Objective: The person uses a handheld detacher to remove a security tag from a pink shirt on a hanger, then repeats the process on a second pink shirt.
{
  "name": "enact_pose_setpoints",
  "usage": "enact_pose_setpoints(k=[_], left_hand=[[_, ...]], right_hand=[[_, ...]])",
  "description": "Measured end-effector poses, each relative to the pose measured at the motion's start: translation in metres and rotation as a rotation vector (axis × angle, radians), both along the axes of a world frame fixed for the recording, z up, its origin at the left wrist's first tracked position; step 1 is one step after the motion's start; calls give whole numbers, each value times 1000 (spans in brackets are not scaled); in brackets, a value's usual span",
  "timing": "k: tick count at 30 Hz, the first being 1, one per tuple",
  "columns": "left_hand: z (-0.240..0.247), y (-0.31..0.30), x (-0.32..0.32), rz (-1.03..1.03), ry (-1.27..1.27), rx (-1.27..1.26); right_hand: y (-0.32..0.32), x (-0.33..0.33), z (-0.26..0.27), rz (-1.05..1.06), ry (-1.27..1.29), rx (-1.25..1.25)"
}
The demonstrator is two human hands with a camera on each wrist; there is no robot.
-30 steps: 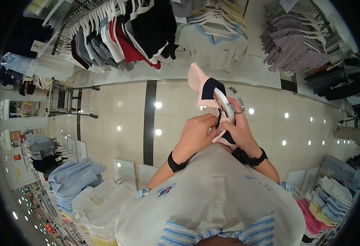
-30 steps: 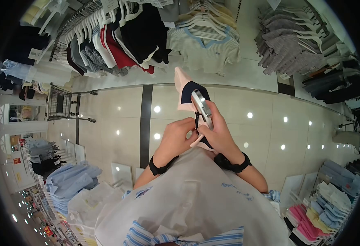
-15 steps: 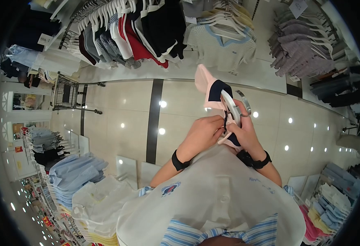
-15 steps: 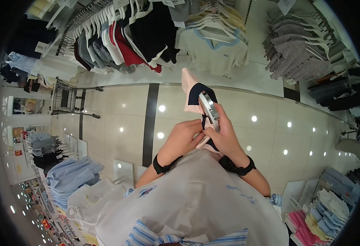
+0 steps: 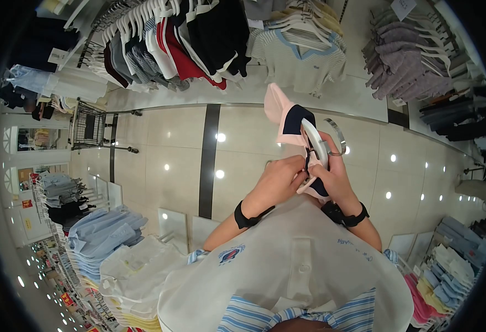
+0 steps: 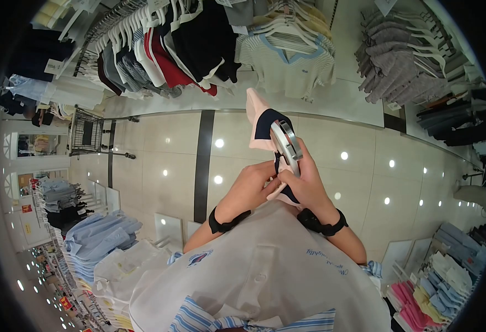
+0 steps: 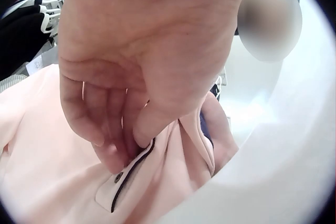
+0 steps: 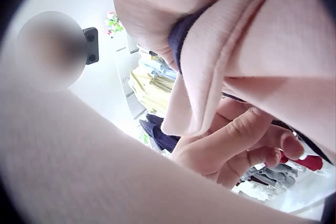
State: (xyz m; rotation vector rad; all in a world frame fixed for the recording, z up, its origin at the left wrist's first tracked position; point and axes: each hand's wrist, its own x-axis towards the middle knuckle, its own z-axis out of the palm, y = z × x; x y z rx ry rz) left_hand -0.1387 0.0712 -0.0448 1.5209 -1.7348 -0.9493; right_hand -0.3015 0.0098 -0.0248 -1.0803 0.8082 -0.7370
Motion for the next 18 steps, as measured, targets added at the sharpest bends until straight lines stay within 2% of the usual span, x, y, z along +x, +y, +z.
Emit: enact_pose_setpoints(k=[18], left_hand=[[-9, 3, 1, 25, -58, 61]], right_hand=[[1, 1, -2, 13, 21, -15]])
